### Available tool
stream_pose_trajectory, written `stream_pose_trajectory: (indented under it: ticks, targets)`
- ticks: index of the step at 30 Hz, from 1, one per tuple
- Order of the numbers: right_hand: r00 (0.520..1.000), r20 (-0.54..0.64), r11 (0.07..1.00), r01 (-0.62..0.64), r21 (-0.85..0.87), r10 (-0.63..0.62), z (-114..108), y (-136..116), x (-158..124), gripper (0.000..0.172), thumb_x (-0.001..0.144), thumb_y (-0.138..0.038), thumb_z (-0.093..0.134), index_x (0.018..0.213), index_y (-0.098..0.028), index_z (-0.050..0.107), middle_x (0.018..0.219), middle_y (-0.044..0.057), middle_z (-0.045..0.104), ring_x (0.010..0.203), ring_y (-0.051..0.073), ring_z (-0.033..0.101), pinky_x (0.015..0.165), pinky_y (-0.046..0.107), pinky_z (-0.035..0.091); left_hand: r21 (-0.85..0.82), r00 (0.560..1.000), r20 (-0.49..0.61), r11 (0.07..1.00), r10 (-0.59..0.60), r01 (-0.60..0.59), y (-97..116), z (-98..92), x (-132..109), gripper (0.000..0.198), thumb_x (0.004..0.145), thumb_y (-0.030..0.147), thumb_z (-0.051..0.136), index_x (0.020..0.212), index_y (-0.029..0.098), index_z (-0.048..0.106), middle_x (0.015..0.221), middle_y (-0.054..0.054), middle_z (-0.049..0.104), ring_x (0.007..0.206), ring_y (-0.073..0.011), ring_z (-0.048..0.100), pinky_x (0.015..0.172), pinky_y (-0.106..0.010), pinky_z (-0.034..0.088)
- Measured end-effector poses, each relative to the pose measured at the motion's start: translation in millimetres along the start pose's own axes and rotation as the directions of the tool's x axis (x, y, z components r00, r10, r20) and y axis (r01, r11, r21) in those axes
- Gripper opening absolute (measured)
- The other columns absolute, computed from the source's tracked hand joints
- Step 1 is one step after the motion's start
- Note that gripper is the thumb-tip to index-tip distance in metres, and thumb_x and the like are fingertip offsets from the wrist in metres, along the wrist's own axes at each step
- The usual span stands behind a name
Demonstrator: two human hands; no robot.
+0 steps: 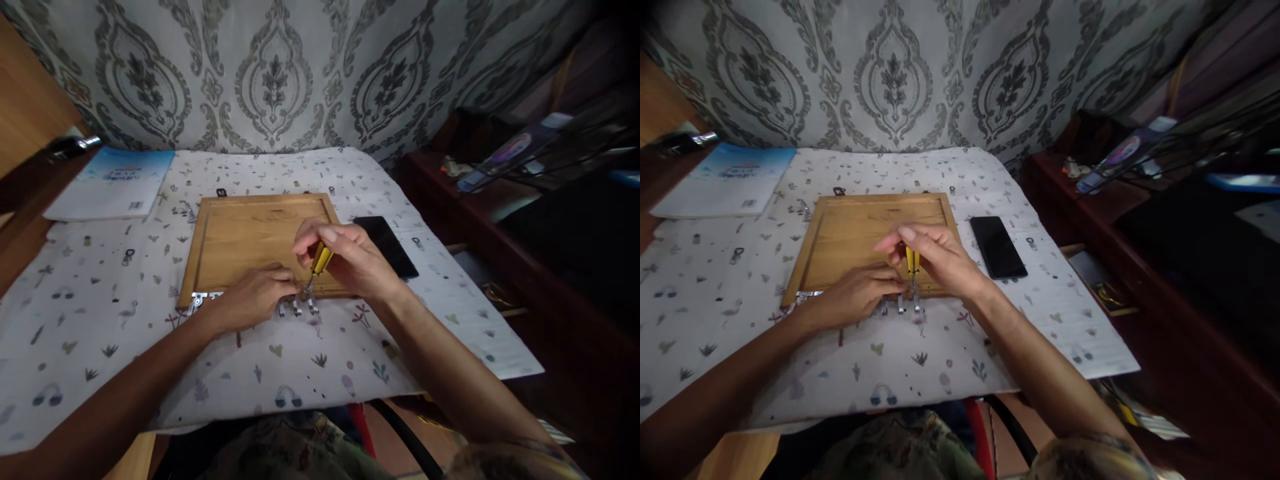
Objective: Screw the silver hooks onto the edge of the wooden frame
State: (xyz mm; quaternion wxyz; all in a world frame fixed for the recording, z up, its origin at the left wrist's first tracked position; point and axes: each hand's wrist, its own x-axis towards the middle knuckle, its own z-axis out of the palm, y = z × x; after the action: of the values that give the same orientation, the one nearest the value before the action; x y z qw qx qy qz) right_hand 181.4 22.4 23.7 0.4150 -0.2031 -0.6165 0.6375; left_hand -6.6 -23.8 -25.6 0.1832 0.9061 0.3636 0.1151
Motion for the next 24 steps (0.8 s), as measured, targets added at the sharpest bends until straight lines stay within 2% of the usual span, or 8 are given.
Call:
stream_pose_trajectory:
  ticks: [3,5,7,10,14,17,20,24]
  targets:
    - [0.997,0.067,0.999,0.028,0.041,-0.031,-5,-1,1,0.036,0.085,-0.050,0.075,0.073,-0.016,0.080,0.083,0.005,0.071,0.076,0.013,0.066,0.073,0.026,0.054,0.001,1.000,-0.004,1.000,-0.011,0.011,0,0.5,0,0.034,0.092,0.004,0.047,0.100,0.020,0.075,0.107,-0.006,0.073,0.100,-0.0195,0.067,0.086,-0.032,0.054]
    - [0.992,0.121,0.993,0.023,0.116,-0.037,-7,1,2,0.037,0.087,-0.046,0.075,0.065,-0.016,0.075,0.079,0.005,0.072,0.070,0.013,0.067,0.067,0.026,0.054,-0.004,1.000,-0.018,1.000,-0.012,0.012,0,0.9,-1,0.035,0.092,0.004,0.047,0.102,0.020,0.076,0.107,-0.005,0.073,0.101,-0.0193,0.067,0.087,-0.032,0.053]
    - [0.980,0.197,0.981,-0.018,0.192,-0.021,-7,3,4,0.040,0.089,-0.042,0.073,0.060,-0.015,0.070,0.069,0.004,0.071,0.055,0.011,0.063,0.054,0.024,0.051,-0.012,1.000,-0.030,1.000,-0.010,0.009,0,1.6,-1,0.034,0.092,0.004,0.047,0.102,0.021,0.076,0.109,-0.005,0.073,0.102,-0.0189,0.067,0.088,-0.031,0.053]
    - [0.960,0.278,0.968,-0.085,0.237,0.016,-6,5,7,0.044,0.092,-0.036,0.069,0.054,-0.016,0.059,0.049,-0.001,0.061,0.037,0.007,0.050,0.039,0.019,0.038,-0.024,1.000,-0.029,1.000,-0.006,0.006,-2,2.6,-1,0.034,0.093,0.006,0.047,0.101,0.022,0.076,0.109,-0.004,0.072,0.103,-0.0179,0.066,0.091,-0.031,0.053]
    - [0.952,0.302,0.959,-0.126,0.252,0.045,-1,3,12,0.053,0.091,-0.042,0.070,0.052,-0.019,0.042,0.036,-0.011,0.033,0.030,0.002,0.024,0.035,0.015,0.023,-0.021,1.000,-0.015,1.000,-0.013,0.013,-2,2.2,-1,0.034,0.094,0.006,0.045,0.101,0.021,0.075,0.111,-0.005,0.072,0.102,-0.0192,0.067,0.091,-0.034,0.054]
    - [0.977,0.207,0.963,-0.103,0.247,0.051,5,3,12,0.060,0.089,-0.052,0.070,0.052,-0.021,0.035,0.039,-0.013,0.024,0.033,0.002,0.016,0.034,0.016,0.018,-0.014,1.000,-0.010,1.000,-0.028,0.028,0,0.6,0,0.032,0.096,0.009,0.046,0.098,0.020,0.076,0.110,-0.007,0.072,0.100,-0.0200,0.067,0.087,-0.033,0.054]
    - [1.000,-0.022,0.982,0.015,0.186,-0.011,18,5,3,0.063,0.089,-0.061,0.066,0.051,-0.022,0.034,0.041,-0.011,0.023,0.035,0.003,0.017,0.034,0.018,0.016,-0.017,0.999,-0.015,0.999,-0.037,0.036,3,-0.2,1,0.028,0.097,0.014,0.049,0.097,0.020,0.077,0.106,-0.006,0.073,0.098,-0.0196,0.067,0.086,-0.032,0.053]
    - [0.930,-0.324,0.980,0.195,0.034,-0.173,38,11,-10,0.061,0.092,-0.060,0.063,0.052,-0.022,0.036,0.044,-0.009,0.026,0.038,0.005,0.022,0.037,0.021,0.018,-0.037,0.998,-0.048,0.999,-0.035,0.034,3,1.8,1,0.034,0.095,0.008,0.047,0.108,0.021,0.076,0.115,-0.005,0.073,0.106,-0.0199,0.066,0.092,-0.032,0.052]
